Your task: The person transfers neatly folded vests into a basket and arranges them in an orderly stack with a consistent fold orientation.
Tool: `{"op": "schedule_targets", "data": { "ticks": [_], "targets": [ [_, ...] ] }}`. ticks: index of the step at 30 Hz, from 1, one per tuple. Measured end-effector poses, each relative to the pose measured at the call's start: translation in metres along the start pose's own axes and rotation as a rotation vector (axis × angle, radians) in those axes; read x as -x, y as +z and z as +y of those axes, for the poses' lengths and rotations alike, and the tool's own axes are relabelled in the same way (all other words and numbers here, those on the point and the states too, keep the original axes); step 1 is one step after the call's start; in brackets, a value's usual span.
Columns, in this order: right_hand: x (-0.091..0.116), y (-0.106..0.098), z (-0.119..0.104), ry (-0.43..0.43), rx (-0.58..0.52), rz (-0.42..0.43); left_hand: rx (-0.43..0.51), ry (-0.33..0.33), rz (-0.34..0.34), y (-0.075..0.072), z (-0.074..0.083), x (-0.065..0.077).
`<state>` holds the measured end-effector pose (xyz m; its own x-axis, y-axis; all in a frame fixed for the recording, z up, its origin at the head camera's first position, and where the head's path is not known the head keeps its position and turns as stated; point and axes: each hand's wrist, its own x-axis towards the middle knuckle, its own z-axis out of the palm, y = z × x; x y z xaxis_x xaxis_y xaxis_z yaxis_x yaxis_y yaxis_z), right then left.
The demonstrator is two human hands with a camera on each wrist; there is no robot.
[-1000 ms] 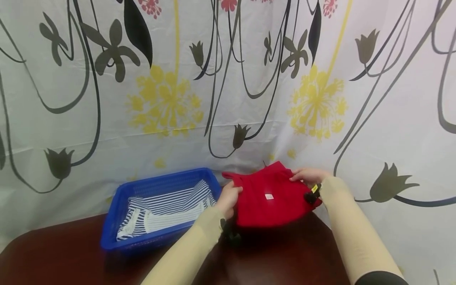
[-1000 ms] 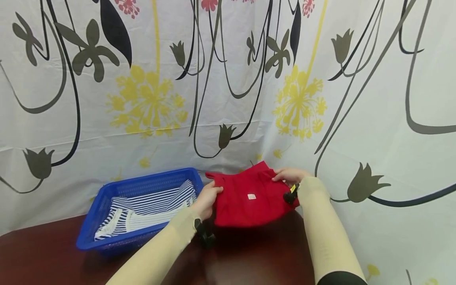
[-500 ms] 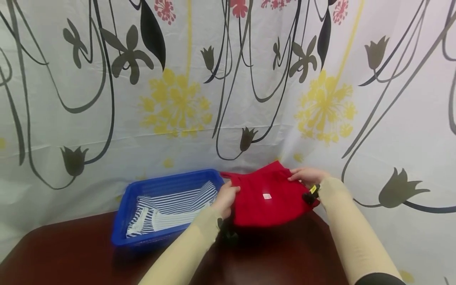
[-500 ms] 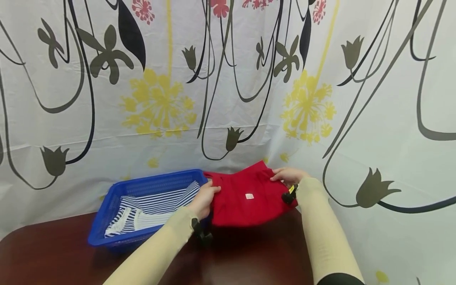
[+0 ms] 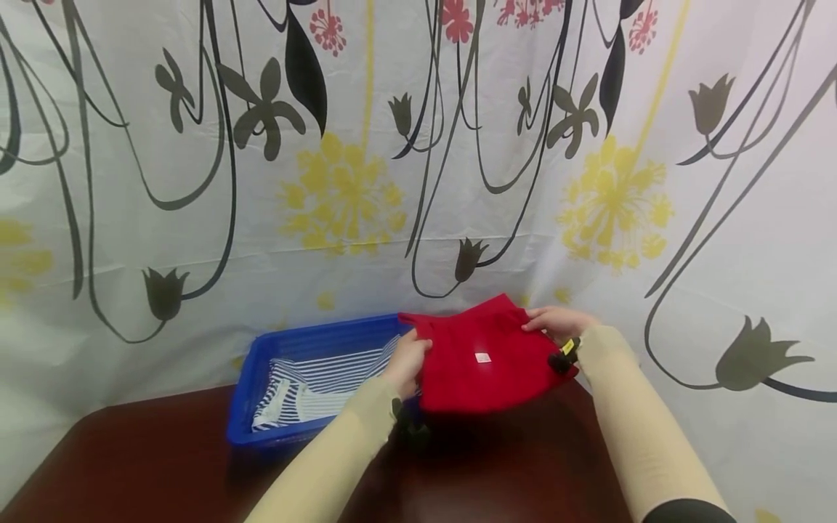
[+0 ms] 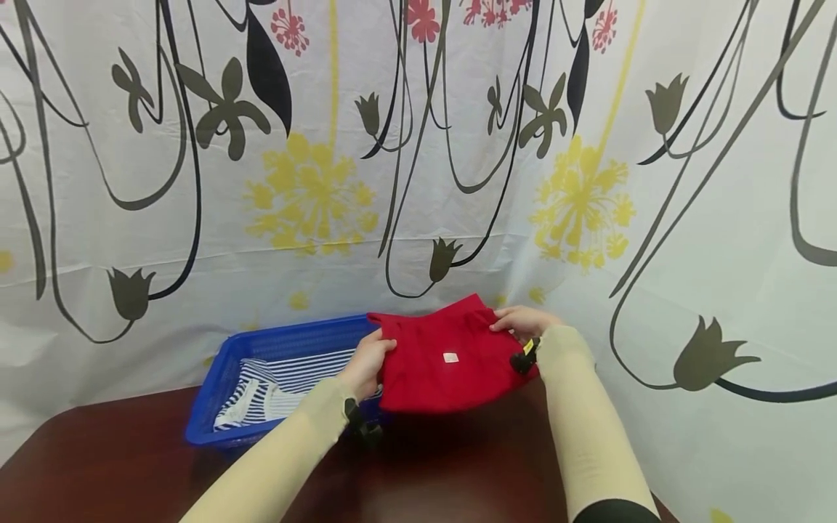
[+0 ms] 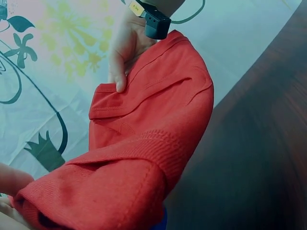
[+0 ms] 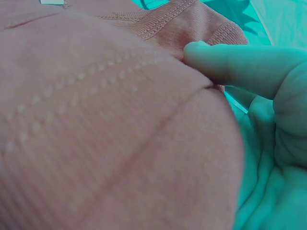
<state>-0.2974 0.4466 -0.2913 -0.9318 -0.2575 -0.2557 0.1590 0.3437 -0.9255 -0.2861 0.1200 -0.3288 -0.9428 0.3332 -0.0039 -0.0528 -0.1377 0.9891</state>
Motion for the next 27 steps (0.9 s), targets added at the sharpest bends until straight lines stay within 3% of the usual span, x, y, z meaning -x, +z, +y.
{"op": "schedule_targets", "data": {
  "ticks": [7,16,20,27],
  "targets": [
    [-0.013,0.013,-0.002,-0.018,0.013,-0.009,-0.011,0.037,0.021,-0.016,0.001,0.002],
    [-0.033,0.034,-0.01,-0.026,-0.017,-0.038,0.101,-0.04,0.017,-0.045,0.003,0.007],
    [-0.045,0.041,-0.012,-0.037,-0.012,-0.033,0.073,-0.012,0.024,-0.059,0.006,0.007],
    [-0.058,0.051,-0.017,-0.051,-0.115,-0.008,0.035,0.007,0.054,-0.075,0.013,0.008]
  ]
}}
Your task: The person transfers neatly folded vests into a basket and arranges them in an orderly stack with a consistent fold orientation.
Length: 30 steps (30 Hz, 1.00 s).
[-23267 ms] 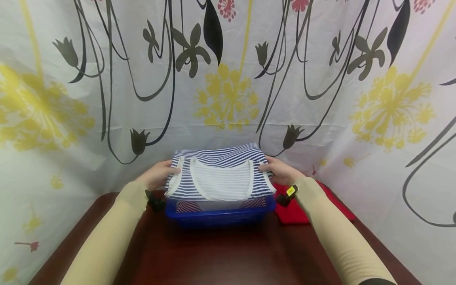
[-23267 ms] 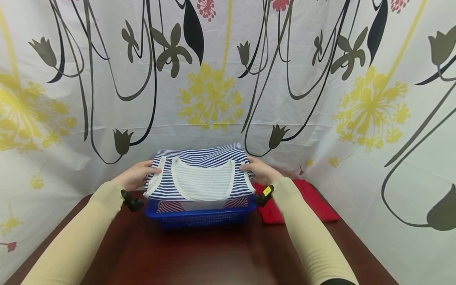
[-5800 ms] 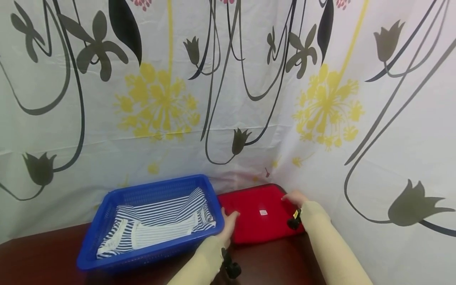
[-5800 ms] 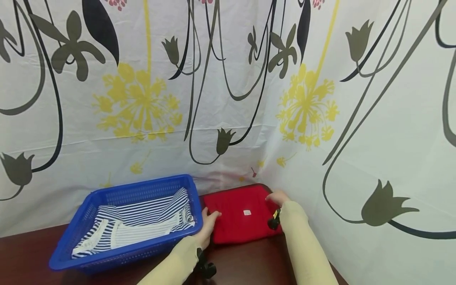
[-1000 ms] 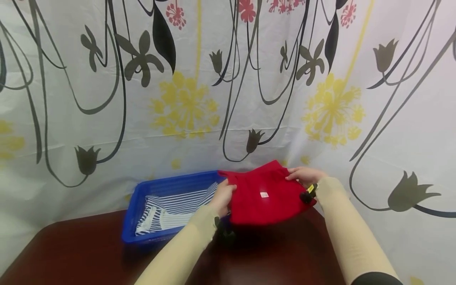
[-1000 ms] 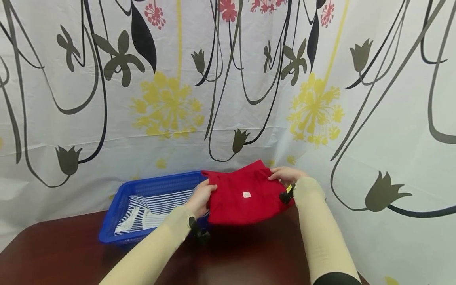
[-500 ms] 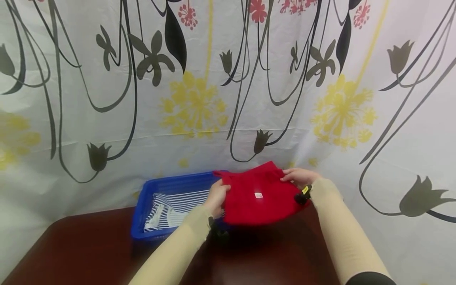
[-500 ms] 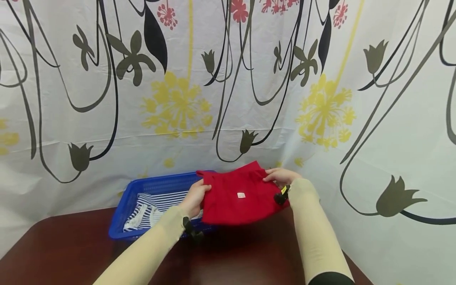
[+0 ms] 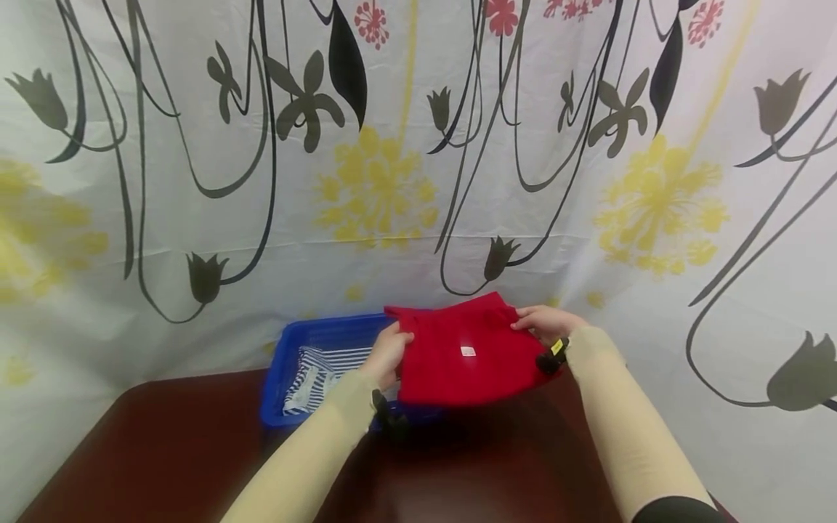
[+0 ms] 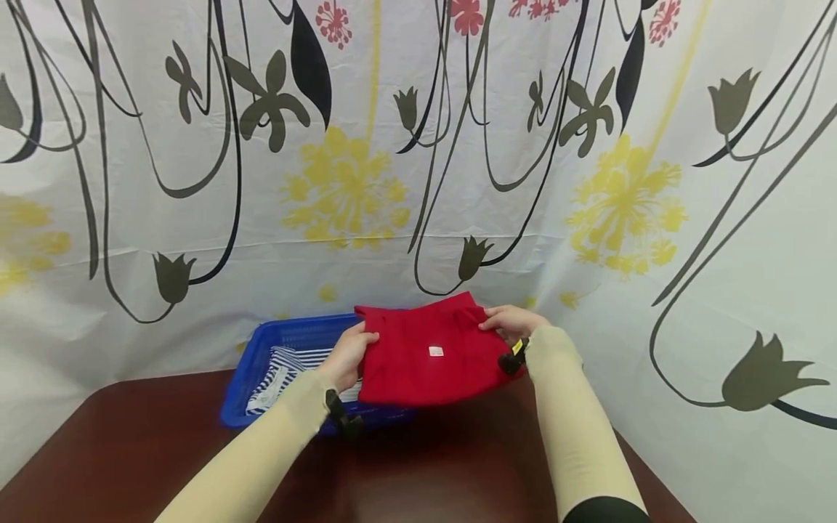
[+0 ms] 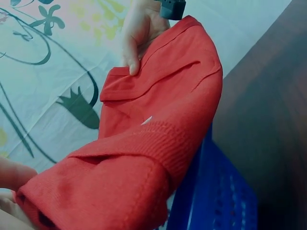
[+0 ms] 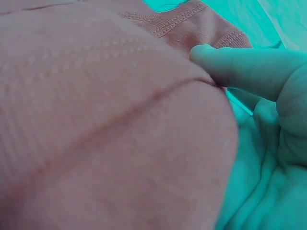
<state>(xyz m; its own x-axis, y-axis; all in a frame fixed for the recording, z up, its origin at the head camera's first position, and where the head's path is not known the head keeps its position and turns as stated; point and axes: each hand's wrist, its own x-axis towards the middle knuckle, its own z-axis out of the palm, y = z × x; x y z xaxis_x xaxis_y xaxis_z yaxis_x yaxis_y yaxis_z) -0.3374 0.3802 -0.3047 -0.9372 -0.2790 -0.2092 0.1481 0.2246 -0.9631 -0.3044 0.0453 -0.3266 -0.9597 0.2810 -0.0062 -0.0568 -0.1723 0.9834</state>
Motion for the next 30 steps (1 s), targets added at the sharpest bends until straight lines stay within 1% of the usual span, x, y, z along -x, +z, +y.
{"op": "schedule_targets", "data": {
  "ticks": [3,7,12,19,24,27,30],
  "targets": [
    [-0.002,0.005,-0.003,0.013,-0.027,0.006,-0.003,0.008,0.011,-0.005,0.001,0.0],
    [-0.007,0.016,-0.004,0.02,-0.039,-0.011,-0.018,0.005,0.032,-0.014,0.002,0.002],
    [-0.013,0.028,-0.007,0.011,-0.016,-0.022,-0.027,-0.004,0.04,-0.026,0.003,0.004],
    [-0.023,0.04,-0.015,-0.009,-0.007,-0.033,-0.046,0.0,0.039,-0.041,0.013,0.005],
    [-0.03,0.051,-0.02,-0.009,-0.029,-0.045,-0.027,-0.018,0.044,-0.054,0.018,0.006],
    [-0.035,0.06,-0.022,-0.003,-0.023,-0.058,-0.026,-0.03,0.051,-0.063,0.021,0.008],
    [-0.039,0.068,-0.023,0.005,-0.023,-0.062,-0.026,-0.043,0.037,-0.072,0.023,0.01]
  ]
}}
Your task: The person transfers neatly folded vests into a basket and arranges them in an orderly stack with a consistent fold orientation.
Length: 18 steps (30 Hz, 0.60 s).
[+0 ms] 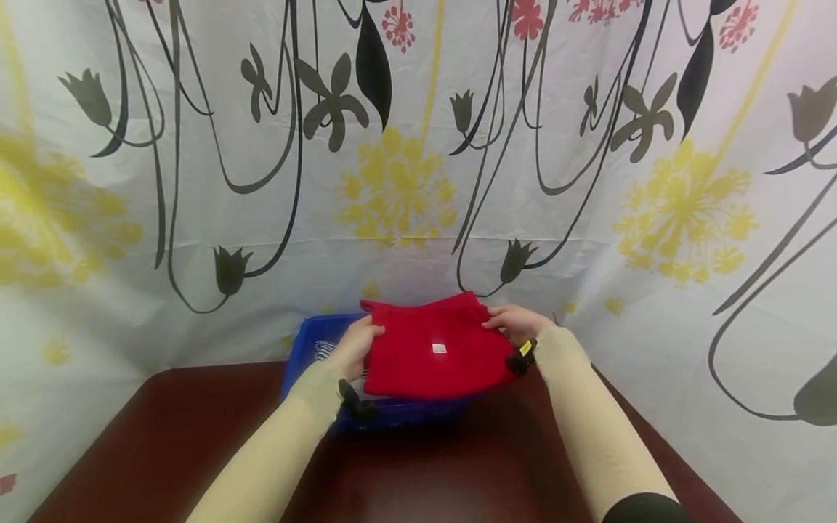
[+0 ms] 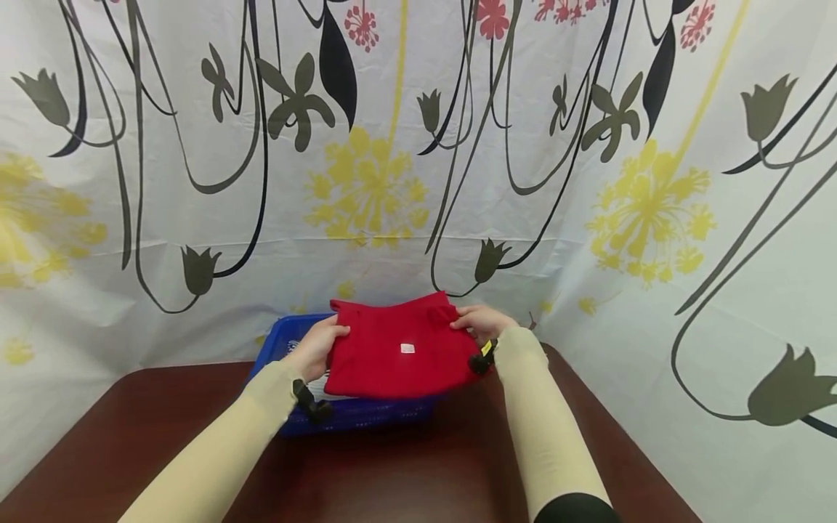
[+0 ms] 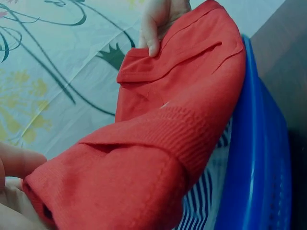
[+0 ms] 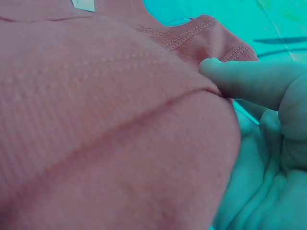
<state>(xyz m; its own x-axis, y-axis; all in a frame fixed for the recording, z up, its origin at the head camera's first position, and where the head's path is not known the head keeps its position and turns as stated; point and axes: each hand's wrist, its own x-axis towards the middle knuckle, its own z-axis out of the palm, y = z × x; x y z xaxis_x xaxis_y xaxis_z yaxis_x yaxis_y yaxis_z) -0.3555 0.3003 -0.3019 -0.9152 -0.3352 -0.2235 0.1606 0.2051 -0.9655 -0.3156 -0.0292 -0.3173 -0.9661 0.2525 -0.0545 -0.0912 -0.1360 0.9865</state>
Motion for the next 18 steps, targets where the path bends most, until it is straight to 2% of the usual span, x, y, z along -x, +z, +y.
{"op": "schedule_targets", "data": {
  "ticks": [8,15,18],
  "targets": [
    [-0.012,0.025,-0.012,-0.024,0.009,-0.004,-0.006,-0.004,-0.01,-0.027,0.006,0.005],
    [-0.026,0.043,-0.014,-0.002,0.003,0.063,-0.045,0.006,0.0,-0.047,0.004,0.004],
    [-0.033,0.049,-0.013,0.003,0.005,0.064,-0.053,-0.002,-0.019,-0.055,0.003,0.004]
  ]
}}
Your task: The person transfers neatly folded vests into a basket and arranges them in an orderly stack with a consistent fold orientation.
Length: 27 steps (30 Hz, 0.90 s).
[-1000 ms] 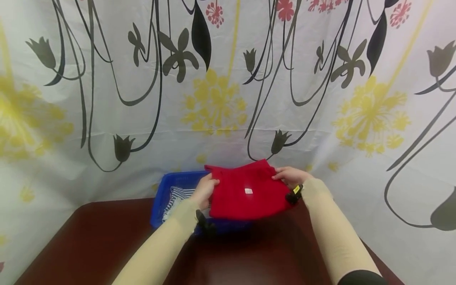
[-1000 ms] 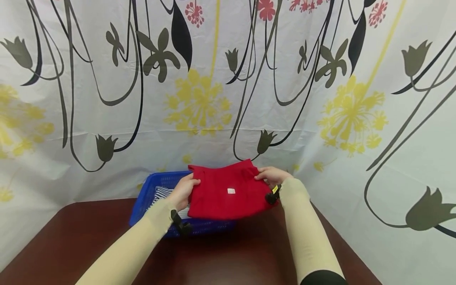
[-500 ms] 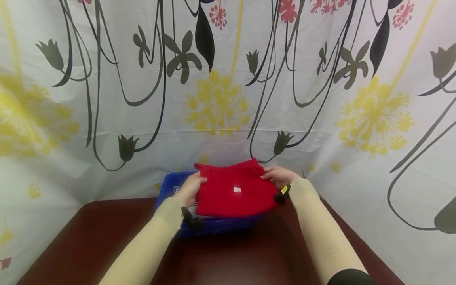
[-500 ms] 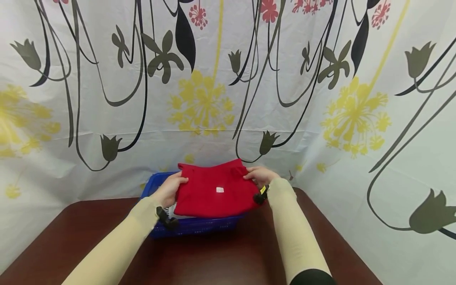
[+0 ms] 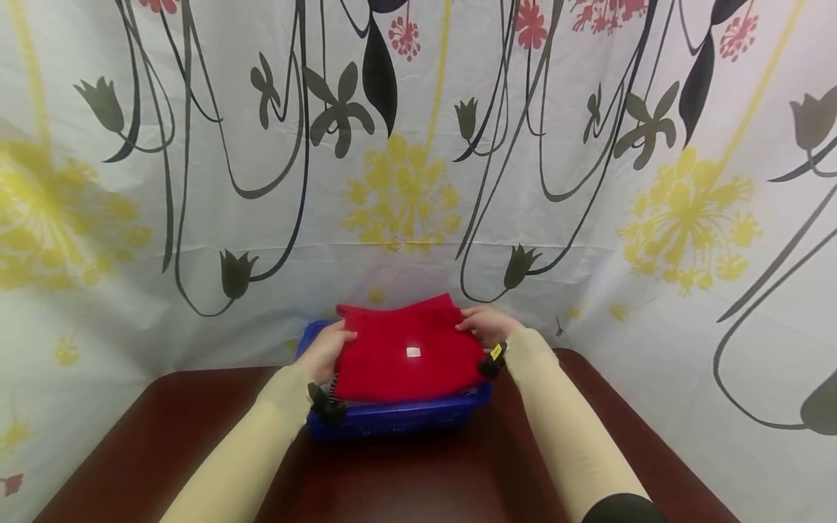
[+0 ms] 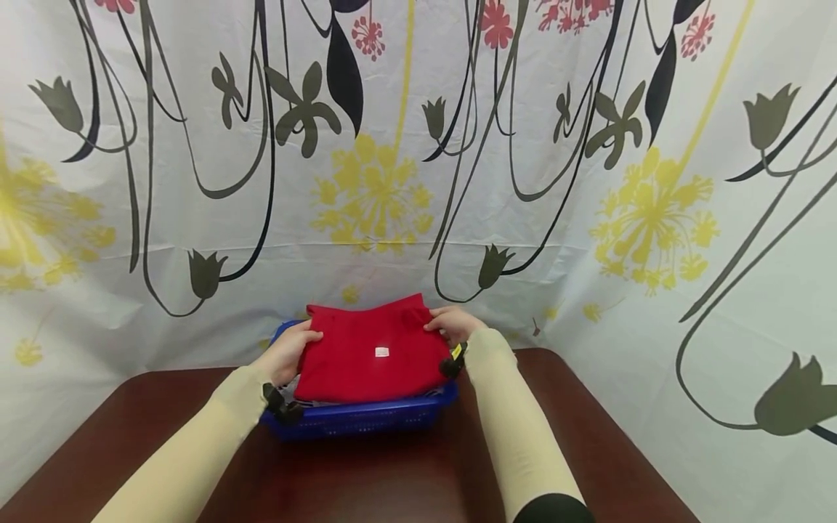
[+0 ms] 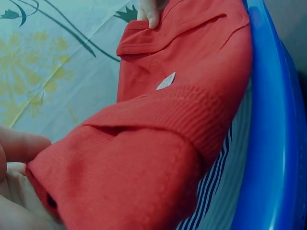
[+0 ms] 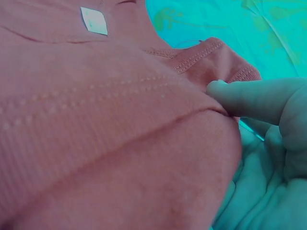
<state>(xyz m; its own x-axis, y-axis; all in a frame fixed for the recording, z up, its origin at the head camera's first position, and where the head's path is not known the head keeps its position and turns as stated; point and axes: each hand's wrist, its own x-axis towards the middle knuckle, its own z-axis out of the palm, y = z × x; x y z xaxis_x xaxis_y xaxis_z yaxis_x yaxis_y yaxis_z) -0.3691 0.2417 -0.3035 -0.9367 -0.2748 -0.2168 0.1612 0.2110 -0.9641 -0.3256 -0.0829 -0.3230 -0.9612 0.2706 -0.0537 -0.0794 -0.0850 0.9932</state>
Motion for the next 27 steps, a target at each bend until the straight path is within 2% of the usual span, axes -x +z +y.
{"op": "schedule_targets", "data": {
  "ticks": [11,17,27],
  "targets": [
    [-0.011,0.017,0.005,-0.004,0.013,-0.006,-0.053,-0.006,0.008,-0.015,0.0,-0.005],
    [-0.015,0.022,0.005,0.016,0.04,-0.013,-0.067,-0.012,-0.009,-0.019,-0.001,-0.007],
    [-0.022,0.03,0.016,0.023,-0.033,0.033,-0.129,-0.016,0.016,-0.023,-0.002,-0.01]
  ]
}}
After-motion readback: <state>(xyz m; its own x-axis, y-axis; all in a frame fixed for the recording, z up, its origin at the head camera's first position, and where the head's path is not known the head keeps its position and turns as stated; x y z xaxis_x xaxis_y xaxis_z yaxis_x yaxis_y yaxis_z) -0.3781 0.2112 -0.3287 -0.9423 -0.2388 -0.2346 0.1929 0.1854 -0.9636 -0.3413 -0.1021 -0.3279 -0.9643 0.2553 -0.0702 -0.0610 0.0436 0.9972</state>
